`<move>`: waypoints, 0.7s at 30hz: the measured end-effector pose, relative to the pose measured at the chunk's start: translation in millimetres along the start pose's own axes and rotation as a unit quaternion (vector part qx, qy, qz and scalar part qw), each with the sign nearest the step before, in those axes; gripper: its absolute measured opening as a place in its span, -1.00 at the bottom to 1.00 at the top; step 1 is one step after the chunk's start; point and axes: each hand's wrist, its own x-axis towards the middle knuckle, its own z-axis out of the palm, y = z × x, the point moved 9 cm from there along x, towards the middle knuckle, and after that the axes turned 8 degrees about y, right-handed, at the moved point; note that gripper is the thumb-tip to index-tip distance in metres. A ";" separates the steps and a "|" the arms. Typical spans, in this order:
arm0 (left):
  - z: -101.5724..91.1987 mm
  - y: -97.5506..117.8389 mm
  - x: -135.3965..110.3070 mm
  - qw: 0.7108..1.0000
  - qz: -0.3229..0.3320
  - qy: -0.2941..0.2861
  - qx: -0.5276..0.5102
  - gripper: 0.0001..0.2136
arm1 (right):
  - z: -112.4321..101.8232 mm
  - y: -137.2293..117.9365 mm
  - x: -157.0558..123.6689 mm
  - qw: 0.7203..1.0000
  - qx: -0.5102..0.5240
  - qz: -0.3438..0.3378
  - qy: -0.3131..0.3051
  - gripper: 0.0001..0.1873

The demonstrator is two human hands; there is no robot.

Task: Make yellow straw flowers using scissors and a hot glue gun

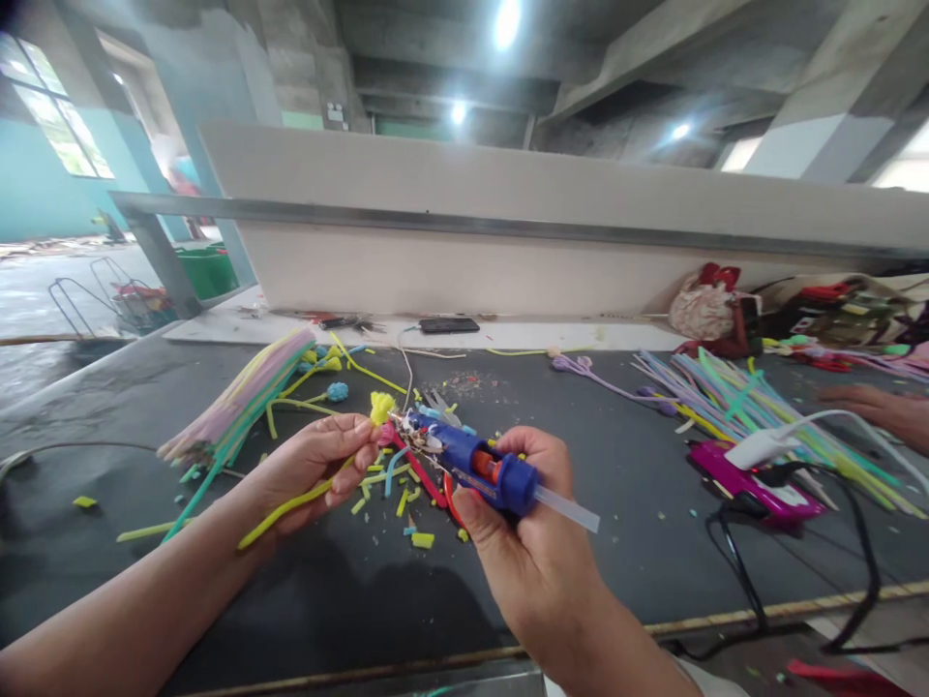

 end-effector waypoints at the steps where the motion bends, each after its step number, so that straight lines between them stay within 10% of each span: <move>1: 0.4 0.2 0.1 1.000 0.007 0.000 0.006 -0.84 | 0.4 -0.9 -0.8 1.000 -0.003 -0.002 0.001 -0.59; 21: 0.1 2.9 -2.4 0.996 0.046 0.028 0.078 -0.76 | 6.7 -24.8 -5.1 0.976 -0.151 -0.154 0.038 -0.71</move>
